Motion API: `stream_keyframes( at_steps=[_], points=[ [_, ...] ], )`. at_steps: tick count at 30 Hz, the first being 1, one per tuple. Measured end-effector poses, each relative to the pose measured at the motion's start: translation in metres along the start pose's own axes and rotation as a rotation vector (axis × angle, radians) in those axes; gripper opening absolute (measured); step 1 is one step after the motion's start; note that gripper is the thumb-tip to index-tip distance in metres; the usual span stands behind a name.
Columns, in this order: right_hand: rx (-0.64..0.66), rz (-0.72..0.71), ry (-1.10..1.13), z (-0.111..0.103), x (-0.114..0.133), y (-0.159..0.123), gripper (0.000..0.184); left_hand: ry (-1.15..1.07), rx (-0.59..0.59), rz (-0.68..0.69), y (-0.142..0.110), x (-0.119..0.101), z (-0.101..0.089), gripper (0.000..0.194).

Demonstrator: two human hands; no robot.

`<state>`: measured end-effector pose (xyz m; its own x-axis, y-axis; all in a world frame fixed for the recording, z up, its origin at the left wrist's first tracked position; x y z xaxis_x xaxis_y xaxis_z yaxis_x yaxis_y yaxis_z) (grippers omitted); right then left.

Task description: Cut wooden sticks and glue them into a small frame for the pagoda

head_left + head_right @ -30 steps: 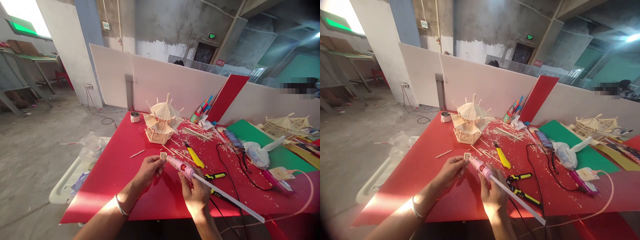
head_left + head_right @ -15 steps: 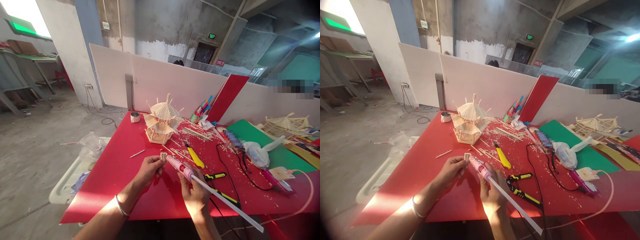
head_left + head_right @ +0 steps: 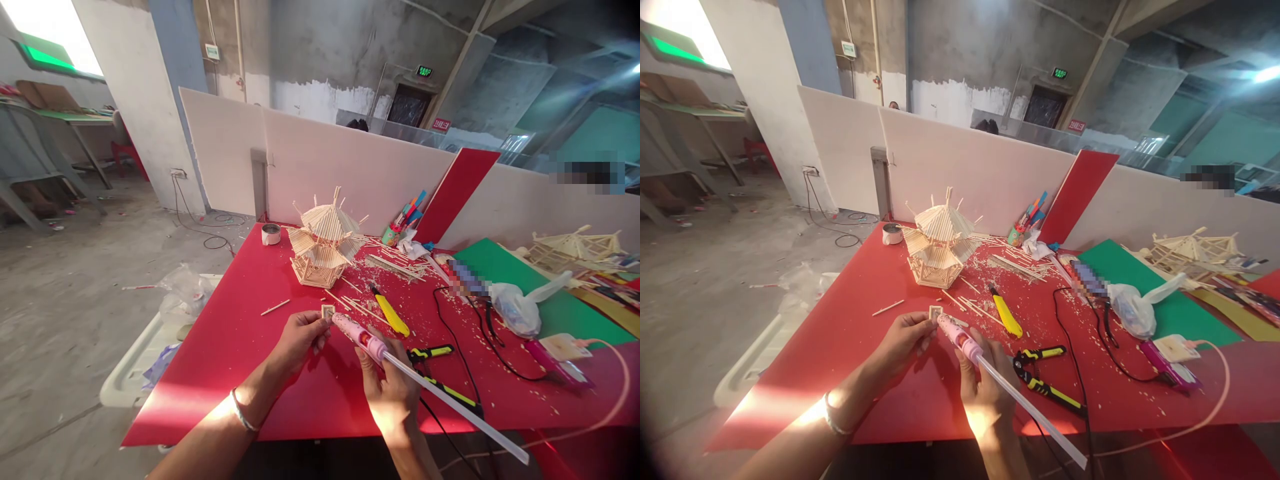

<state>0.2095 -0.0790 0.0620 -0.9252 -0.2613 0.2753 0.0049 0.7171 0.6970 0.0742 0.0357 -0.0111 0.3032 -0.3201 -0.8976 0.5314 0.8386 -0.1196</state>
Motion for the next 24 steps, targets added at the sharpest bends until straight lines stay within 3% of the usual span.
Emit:
stream_keyframes(
  at_steps=[24],
  points=[
    [-0.035, -0.014, 0.001, -0.0009, -0.0015, 0.0019, 0.033, 0.005, 0.005, -0.016, -0.0036, -0.0025, 0.0038, 0.034]
  ],
)
Point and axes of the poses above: each hand's wrist, its own y-axis towards the middle knuckle, its own z-axis out of the palm, x = y × z, the point moved 9 cm from there along y, towards the middle knuckle, and after that the axes turned 9 degrees about x, right-handed, at the moved point
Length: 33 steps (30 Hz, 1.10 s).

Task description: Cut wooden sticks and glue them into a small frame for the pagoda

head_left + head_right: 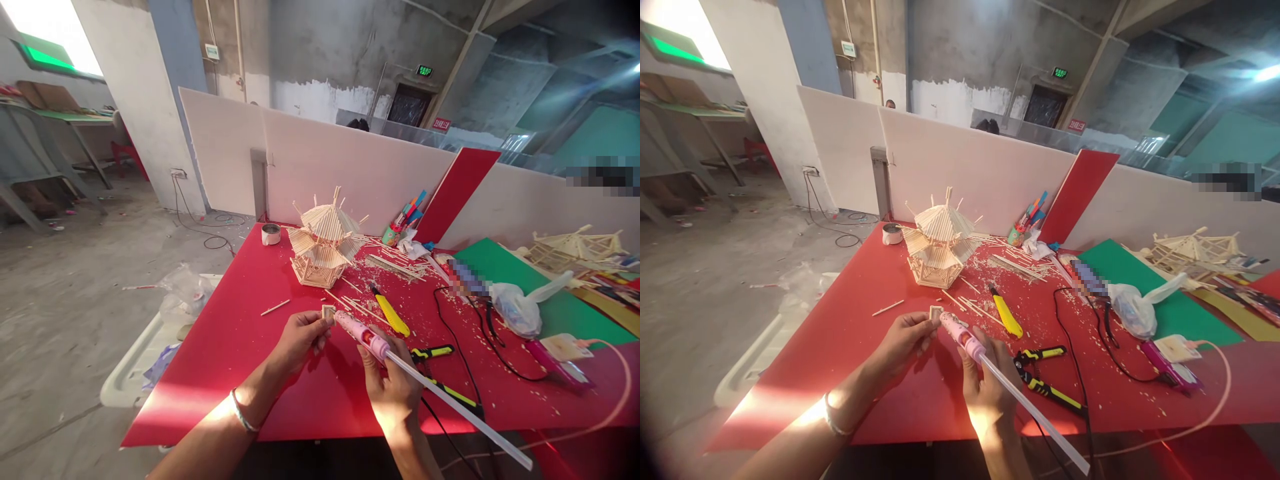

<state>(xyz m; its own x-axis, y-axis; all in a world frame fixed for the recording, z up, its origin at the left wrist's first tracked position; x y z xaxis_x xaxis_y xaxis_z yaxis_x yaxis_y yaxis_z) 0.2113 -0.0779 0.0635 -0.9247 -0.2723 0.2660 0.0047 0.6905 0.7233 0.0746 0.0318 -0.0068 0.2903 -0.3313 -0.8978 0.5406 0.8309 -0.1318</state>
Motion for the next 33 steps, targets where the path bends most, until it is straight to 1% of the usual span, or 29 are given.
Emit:
stream_keyframes(
  at_steps=[9, 13, 17, 23, 26, 29, 33],
  points=[
    [0.044, 0.052, -0.02, 0.0004, -0.0002, -0.0034, 0.032, 0.036, -0.031, 0.02, 0.0017, -0.0014, -0.0041, 0.035],
    [0.048, 0.031, -0.024, 0.0036, 0.0021, -0.0035, 0.032, 0.039, -0.023, 0.04, 0.0037, -0.0015, -0.0044, 0.035],
    [0.037, 0.01, -0.038, 0.0047, 0.0024, -0.003, 0.032, 0.051, -0.016, 0.029, 0.0018, -0.001, -0.0024, 0.036],
    [0.026, 0.03, -0.032, 0.0017, -0.0004, -0.0007, 0.031, 0.03, -0.042, 0.025, -0.0001, -0.0028, -0.0038, 0.035],
    [0.025, 0.035, -0.056, 0.0014, 0.0022, -0.0011, 0.032, 0.034, -0.036, 0.03, 0.0019, -0.0019, -0.0046, 0.036],
    [0.044, 0.027, -0.035, 0.0041, 0.0054, -0.0014, 0.032, 0.035, -0.029, 0.046, 0.0036, -0.0013, -0.0048, 0.033],
    [0.048, 0.029, -0.029, 0.0047, 0.0044, -0.0003, 0.032, 0.036, -0.021, 0.056, 0.0029, -0.003, -0.0029, 0.032]
  ],
)
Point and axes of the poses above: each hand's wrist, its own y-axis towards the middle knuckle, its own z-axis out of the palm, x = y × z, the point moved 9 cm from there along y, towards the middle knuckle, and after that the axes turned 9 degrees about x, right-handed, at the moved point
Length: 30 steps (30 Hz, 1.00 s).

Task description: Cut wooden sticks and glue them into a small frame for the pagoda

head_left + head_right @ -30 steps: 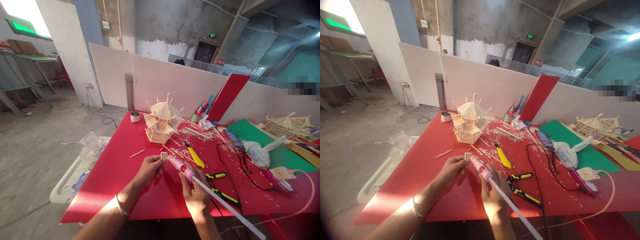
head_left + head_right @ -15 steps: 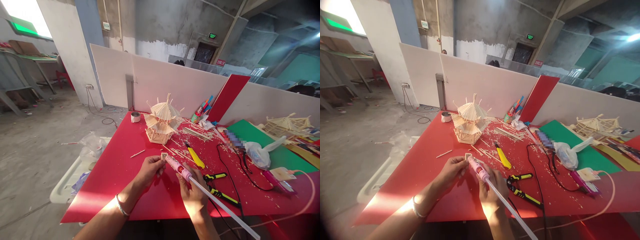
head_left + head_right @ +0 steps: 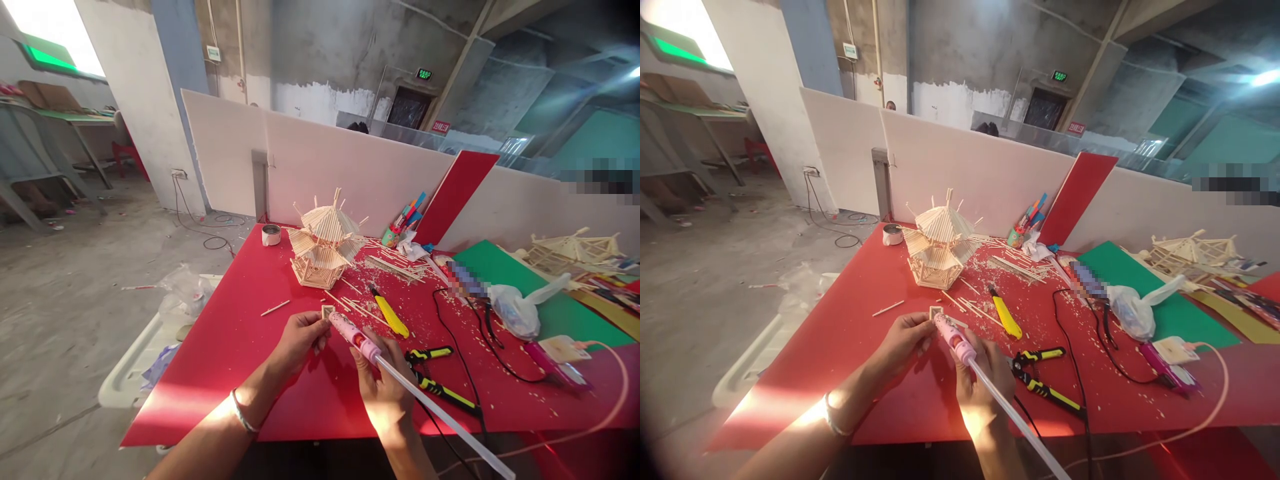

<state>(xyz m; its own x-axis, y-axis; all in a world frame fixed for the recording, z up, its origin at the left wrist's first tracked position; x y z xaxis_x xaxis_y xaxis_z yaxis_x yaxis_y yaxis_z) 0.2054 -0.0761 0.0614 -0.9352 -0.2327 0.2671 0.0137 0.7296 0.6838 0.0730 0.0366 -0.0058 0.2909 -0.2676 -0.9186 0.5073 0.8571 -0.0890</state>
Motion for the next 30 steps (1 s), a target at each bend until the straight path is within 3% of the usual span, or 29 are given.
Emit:
stream_keyframes(
  at_steps=[14, 30],
  points=[
    [0.003, 0.0, 0.0, 0.003, 0.001, 0.0, 0.031, -0.018, 0.0, 0.008, 0.001, 0.002, -0.003, 0.033],
    [-0.107, 0.052, 0.054, -0.021, -0.003, 0.006, 0.029, -0.051, -0.023, -0.046, 0.002, 0.002, -0.007, 0.029]
  ],
)
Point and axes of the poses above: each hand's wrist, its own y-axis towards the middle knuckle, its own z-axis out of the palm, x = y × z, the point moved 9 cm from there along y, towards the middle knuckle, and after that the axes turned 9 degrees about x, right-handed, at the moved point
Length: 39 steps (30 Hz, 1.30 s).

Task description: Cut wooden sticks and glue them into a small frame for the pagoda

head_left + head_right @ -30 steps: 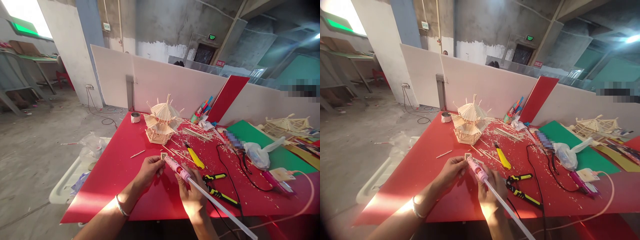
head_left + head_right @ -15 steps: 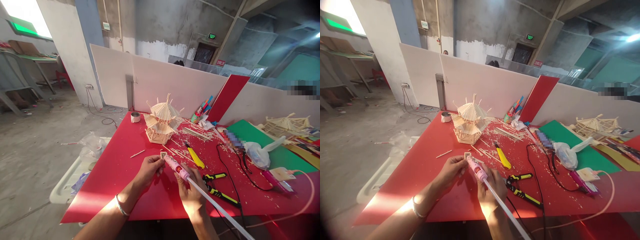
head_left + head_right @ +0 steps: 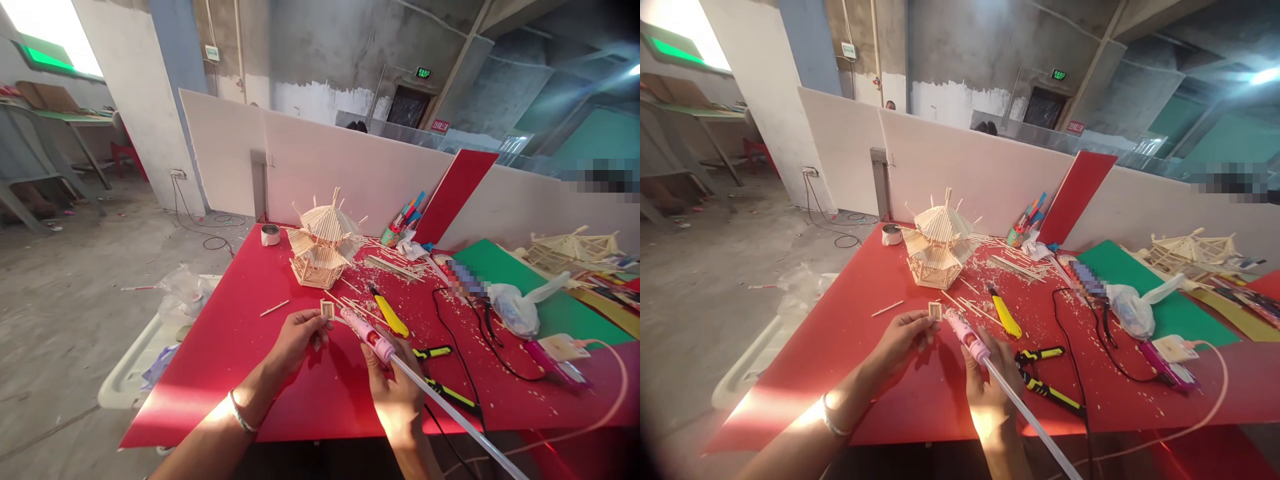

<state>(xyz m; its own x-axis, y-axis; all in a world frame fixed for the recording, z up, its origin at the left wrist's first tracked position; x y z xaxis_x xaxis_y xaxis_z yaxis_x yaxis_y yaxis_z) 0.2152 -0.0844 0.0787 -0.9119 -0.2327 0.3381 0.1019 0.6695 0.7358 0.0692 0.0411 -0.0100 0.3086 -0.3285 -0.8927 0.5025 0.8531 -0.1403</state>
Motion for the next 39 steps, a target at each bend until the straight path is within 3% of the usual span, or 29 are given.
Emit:
stream_keyframes(
  at_steps=[9, 18, 25, 32, 39],
  points=[
    [0.095, -0.007, -0.006, 0.012, -0.004, -0.012, 0.033, -0.022, -0.021, -0.015, -0.001, -0.004, 0.0, 0.021],
    [0.13, -0.019, 0.028, 0.015, 0.0, -0.011, 0.032, -0.083, -0.038, -0.02, -0.001, -0.002, 0.0, 0.039],
    [0.114, -0.031, 0.041, 0.013, 0.001, -0.011, 0.031, -0.03, -0.087, 0.02, -0.003, -0.006, -0.003, 0.035],
    [0.109, -0.027, 0.024, 0.012, -0.003, -0.011, 0.035, -0.036, -0.006, 0.025, -0.002, -0.008, 0.003, 0.025],
    [0.061, -0.021, 0.031, 0.01, 0.003, -0.004, 0.031, 0.014, 0.028, 0.017, -0.004, -0.006, 0.007, 0.033]
  ],
)
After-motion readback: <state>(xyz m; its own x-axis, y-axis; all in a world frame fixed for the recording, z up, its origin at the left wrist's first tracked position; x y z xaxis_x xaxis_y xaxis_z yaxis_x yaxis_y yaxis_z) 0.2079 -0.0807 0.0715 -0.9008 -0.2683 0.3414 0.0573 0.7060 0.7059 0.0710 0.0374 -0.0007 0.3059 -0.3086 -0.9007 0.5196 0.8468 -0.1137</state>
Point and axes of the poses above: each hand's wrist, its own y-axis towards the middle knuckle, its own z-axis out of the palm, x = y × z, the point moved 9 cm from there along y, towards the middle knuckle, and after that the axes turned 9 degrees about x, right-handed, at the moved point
